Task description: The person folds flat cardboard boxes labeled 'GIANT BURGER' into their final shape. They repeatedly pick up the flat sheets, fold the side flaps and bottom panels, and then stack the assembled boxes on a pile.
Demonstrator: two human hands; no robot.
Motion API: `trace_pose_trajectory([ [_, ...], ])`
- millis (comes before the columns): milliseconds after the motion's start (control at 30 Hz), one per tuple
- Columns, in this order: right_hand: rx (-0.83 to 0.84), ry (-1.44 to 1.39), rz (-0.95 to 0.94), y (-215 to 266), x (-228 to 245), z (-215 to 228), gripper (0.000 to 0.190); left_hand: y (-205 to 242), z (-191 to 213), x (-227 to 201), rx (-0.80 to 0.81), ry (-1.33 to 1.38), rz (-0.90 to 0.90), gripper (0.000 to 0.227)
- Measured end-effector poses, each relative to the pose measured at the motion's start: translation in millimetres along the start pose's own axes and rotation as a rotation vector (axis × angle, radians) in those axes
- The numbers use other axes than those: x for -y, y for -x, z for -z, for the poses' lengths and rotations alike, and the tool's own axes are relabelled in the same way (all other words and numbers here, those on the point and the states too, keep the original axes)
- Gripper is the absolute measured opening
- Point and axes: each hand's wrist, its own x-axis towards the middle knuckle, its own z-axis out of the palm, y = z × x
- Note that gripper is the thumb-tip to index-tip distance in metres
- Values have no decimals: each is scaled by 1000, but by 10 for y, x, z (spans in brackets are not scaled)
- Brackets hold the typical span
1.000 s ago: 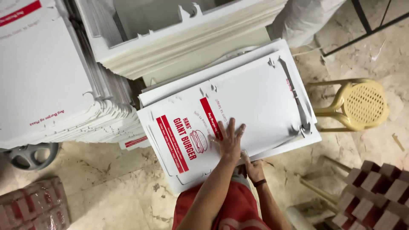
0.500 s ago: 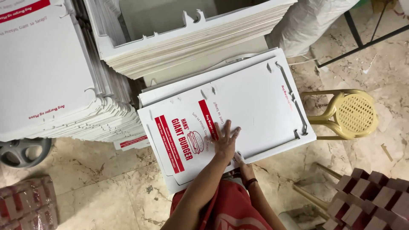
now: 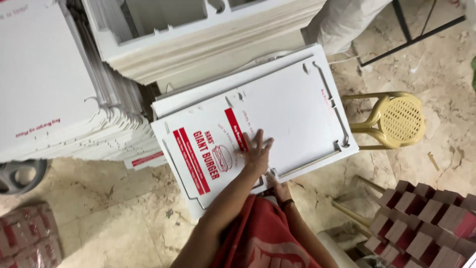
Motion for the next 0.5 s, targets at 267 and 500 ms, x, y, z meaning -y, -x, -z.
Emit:
trace_pose_trajectory([
  [267, 593, 411, -401, -645, -514, 942, 49, 1048, -441, 1713, -1164, 501, 273, 83],
  [500, -317, 575, 365, -1361, 502, 1789, 40, 1731, -1681, 2751, -665, 159, -36, 105],
])
